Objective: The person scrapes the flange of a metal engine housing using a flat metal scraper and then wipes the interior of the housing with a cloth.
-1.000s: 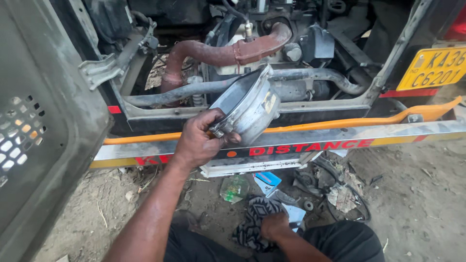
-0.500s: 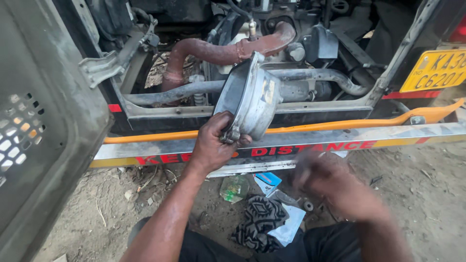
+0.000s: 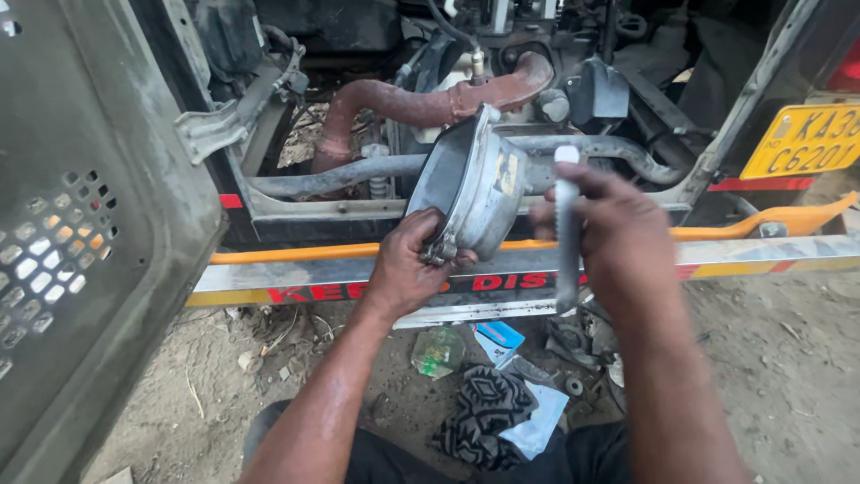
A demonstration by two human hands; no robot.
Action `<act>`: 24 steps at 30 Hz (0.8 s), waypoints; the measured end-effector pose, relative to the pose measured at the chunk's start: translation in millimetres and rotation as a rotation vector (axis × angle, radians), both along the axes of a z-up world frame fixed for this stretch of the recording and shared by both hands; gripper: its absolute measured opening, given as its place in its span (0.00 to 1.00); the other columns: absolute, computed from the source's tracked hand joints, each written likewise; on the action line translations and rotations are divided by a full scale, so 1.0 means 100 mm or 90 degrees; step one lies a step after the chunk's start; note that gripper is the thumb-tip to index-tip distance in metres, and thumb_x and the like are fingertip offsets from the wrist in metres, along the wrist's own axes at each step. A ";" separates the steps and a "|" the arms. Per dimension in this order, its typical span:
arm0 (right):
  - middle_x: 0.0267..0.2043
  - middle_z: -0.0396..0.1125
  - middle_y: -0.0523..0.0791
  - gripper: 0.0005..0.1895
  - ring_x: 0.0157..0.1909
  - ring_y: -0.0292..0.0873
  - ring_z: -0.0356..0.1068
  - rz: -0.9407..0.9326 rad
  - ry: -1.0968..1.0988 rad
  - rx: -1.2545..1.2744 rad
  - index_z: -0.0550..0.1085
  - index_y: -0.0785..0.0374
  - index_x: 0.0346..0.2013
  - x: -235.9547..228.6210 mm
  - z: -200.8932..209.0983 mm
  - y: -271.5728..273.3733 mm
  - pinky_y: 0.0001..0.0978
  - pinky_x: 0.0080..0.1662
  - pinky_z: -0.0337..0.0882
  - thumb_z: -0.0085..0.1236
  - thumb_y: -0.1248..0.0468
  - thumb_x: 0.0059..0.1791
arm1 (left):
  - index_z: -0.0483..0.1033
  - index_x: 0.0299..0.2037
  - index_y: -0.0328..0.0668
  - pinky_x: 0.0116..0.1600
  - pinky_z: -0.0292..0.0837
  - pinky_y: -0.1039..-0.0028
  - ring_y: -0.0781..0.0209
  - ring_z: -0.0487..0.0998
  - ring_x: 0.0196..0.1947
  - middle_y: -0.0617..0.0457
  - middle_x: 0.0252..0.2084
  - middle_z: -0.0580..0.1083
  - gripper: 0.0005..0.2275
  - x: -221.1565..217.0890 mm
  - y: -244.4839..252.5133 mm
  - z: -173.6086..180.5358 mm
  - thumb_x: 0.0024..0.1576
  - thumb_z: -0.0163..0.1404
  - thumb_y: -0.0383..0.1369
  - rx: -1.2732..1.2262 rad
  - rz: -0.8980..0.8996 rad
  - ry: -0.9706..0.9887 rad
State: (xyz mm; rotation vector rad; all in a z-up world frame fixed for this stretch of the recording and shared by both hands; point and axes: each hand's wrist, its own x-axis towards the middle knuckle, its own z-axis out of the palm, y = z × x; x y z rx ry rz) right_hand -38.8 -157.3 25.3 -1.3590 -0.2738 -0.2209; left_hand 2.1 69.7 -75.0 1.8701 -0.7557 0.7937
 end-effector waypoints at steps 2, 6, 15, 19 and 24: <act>0.47 0.72 0.50 0.27 0.51 0.44 0.75 0.210 -0.066 0.232 0.72 0.67 0.54 0.02 0.06 -0.15 0.42 0.58 0.76 0.41 0.76 0.40 | 0.65 0.31 0.34 0.38 0.67 0.67 0.57 0.66 0.31 0.50 0.30 0.65 0.20 -0.01 0.00 0.00 0.49 0.69 0.35 -0.007 -0.002 0.011; 0.49 0.71 0.48 0.23 0.55 0.45 0.72 0.185 -0.134 0.461 0.70 0.61 0.57 0.17 -0.12 -0.27 0.48 0.60 0.71 0.56 0.77 0.47 | 0.68 0.33 0.33 0.37 0.68 0.68 0.60 0.66 0.31 0.50 0.31 0.65 0.18 -0.03 -0.03 0.00 0.51 0.67 0.34 -0.033 -0.015 0.045; 0.34 0.69 0.43 0.13 0.34 0.37 0.67 0.154 -0.072 0.202 0.74 0.70 0.50 0.72 -0.69 0.00 0.33 0.38 0.70 0.60 0.62 0.59 | 0.73 0.42 0.33 0.45 0.73 0.69 0.59 0.72 0.36 0.49 0.37 0.72 0.19 0.08 0.02 -0.16 0.54 0.68 0.39 0.010 0.020 0.067; 0.33 0.73 0.44 0.12 0.31 0.36 0.72 -0.003 -0.079 0.010 0.71 0.68 0.47 0.59 -0.59 0.02 0.29 0.36 0.75 0.56 0.61 0.56 | 0.77 0.47 0.38 0.49 0.76 0.70 0.62 0.80 0.42 0.50 0.42 0.79 0.19 0.03 -0.04 -0.09 0.53 0.65 0.41 -0.011 -0.018 0.112; 0.33 0.73 0.45 0.11 0.29 0.35 0.71 0.011 -0.127 0.004 0.68 0.66 0.49 0.60 -0.40 0.16 0.29 0.33 0.74 0.53 0.62 0.55 | 0.76 0.43 0.35 0.45 0.75 0.68 0.59 0.77 0.38 0.48 0.38 0.76 0.19 -0.04 -0.06 0.04 0.50 0.67 0.40 -0.009 0.018 0.106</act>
